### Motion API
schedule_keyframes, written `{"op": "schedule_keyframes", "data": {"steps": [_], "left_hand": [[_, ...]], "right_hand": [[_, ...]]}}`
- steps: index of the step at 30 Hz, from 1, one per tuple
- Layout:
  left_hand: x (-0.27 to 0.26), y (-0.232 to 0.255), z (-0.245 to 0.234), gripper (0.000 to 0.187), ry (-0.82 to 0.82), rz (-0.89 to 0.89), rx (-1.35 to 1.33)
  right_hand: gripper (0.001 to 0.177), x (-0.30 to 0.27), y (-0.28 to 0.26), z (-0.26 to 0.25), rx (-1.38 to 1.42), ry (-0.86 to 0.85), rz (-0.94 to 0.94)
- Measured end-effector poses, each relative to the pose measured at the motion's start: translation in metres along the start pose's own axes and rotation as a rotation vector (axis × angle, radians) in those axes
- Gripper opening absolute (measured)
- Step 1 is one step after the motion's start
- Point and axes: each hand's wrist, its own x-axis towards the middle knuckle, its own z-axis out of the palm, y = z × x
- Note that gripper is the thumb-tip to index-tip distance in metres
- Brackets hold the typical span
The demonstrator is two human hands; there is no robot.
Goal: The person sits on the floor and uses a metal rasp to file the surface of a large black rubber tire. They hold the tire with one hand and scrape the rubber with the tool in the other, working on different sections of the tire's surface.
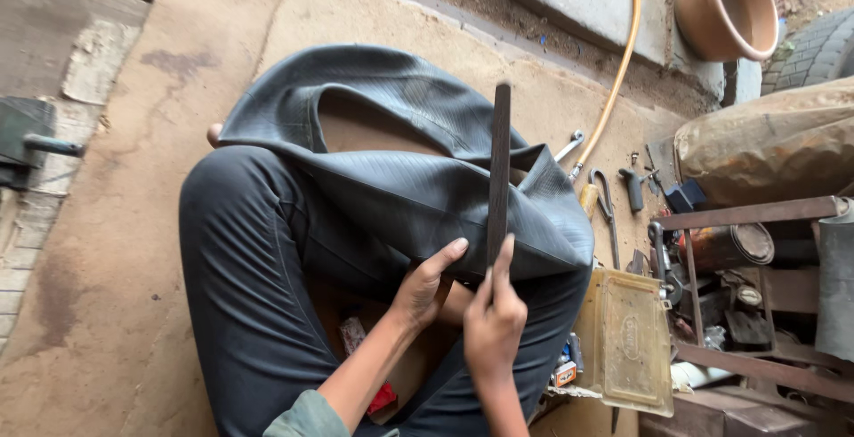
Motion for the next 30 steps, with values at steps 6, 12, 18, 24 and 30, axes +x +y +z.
{"op": "schedule_keyframes", "data": {"steps": [6, 12, 18, 24, 30], "left_hand": [[0.002, -0.004, 0.000, 0.025, 0.002, 0.008, 0.001], [0.012, -0.007, -0.007, 0.024, 0.058, 0.031, -0.014], [0.015, -0.007, -0.013, 0.024, -0.005, 0.008, -0.046], [0.012, -0.003, 0.000, 0.027, -0.036, 0.117, -0.050], [0.010, -0.009, -0.006, 0.025, 0.009, 0.020, -0.077]], "right_hand": [[0.054, -0.002, 0.002, -0.004, 0.420, 0.023, 0.326], [0.054, -0.088, 0.031, -0.024, 0.123, 0.032, 0.095], [0.055, -0.059, 0.015, -0.018, -0.035, -0.029, 0.072], [0.052, 0.023, -0.007, -0.002, -0.002, 0.009, 0.239], [0.051, -0.020, 0.004, -0.018, 0.246, 0.035, 0.251]]}}
